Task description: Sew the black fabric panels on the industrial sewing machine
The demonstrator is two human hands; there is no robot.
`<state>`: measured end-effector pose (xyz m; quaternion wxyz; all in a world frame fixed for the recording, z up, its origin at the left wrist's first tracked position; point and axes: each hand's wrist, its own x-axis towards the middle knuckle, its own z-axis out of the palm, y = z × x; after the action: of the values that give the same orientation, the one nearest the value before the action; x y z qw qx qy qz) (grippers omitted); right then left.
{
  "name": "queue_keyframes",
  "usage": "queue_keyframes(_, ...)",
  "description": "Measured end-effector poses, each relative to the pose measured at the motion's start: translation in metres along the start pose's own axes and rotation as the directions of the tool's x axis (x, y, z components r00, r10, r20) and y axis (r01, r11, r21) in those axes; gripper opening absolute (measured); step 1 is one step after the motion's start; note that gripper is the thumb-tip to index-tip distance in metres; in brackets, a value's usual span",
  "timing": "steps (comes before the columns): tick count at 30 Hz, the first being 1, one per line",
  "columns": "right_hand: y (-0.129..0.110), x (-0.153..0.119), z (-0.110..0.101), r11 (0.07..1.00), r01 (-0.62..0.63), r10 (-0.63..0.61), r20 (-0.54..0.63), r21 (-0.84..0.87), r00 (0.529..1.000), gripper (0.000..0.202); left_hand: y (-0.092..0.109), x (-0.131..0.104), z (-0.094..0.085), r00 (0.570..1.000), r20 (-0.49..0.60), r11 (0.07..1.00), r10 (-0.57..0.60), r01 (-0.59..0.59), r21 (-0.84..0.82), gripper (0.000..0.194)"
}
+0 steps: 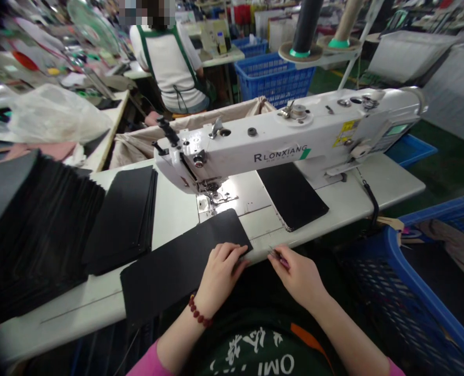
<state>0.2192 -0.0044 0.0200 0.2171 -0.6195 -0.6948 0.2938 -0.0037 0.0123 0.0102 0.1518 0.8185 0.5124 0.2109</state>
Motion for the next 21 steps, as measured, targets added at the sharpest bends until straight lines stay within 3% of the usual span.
queue_keyframes(2,-0.002,-0.005,0.003,1.000,0.004,-0.004,0.039,0.012,0.999,0.027,0.000,-0.002,0.006,1.000,-0.015,0.999,0.014,-0.013,0.038,0.014)
queue_keyframes(10,-0.004,-0.002,0.014,0.999,0.013,-0.010,0.078,-0.042,0.997,0.018,0.006,-0.002,0.015,0.998,-0.032,0.991,0.058,-0.054,0.121,0.014)
queue_keyframes(14,-0.008,0.002,0.014,0.996,0.060,-0.051,0.128,-0.071,0.991,0.016,0.008,-0.001,0.016,0.999,-0.047,1.000,-0.016,0.016,0.011,0.010)
queue_keyframes(21,-0.015,0.006,0.018,0.984,0.128,-0.106,0.166,-0.126,0.980,0.017,0.008,0.000,0.003,0.990,0.021,0.962,-0.141,0.142,-0.232,0.006)
